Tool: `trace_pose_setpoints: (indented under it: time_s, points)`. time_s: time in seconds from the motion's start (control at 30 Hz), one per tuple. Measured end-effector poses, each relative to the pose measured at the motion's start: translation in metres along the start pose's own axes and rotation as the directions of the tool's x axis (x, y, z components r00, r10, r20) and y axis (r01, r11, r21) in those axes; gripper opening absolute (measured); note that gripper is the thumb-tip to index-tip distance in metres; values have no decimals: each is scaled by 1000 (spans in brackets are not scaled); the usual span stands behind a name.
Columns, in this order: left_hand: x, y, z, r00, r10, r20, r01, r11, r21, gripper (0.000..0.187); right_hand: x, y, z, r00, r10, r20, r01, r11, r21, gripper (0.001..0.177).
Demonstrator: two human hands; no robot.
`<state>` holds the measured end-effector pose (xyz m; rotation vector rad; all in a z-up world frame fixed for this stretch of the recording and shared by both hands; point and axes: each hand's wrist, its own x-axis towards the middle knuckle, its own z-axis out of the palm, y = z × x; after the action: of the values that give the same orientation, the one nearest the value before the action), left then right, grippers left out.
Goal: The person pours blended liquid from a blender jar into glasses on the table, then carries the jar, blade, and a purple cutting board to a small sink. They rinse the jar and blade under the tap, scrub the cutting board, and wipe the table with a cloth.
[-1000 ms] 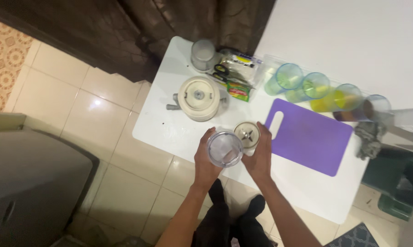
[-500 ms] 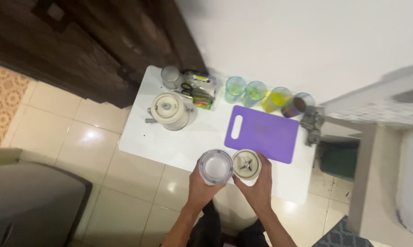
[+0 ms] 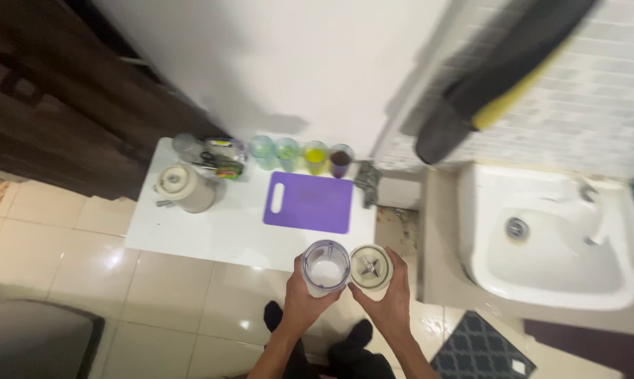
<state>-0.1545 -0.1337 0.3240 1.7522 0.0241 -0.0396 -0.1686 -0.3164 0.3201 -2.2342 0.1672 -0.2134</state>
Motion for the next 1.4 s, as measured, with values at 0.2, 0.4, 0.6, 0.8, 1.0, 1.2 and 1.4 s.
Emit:
trace_pose_setpoints:
  time_s: [0.2,0.4,0.6,0.8,1.0,1.2,1.4]
  points:
    - [-8,36,74,988,111,104,-104,992,-66,74,-5,28,-82,997,28,-78,-25,999,43,95]
    - [7,58,133,978,117,172,-115,993,-20,78,6,52,-135,986,42,-160,-49,998,-43,100]
    - [33,54,181,950,106,294,-108,994,-11,80,20,85,-165,962,123,-245,-129,992,-8,97]
    - [59,72,221,884,208,419,-187,978,-89,80,28,98,-195,921,138,-365,-176,982,-74,99]
    - [70,83,259,845,252,472,-241,967,-85,81,35,116,-225,900,208,-384,-268,957,-109,104]
    - [70,64,322,853,271,445,-304,953,4,90,49,162,-260,914,72,-399,-156,971,-181,102]
    - [66,28,393,892,193,409,-265,956,126,96,70,239,-300,960,124,-250,-166,975,-151,106]
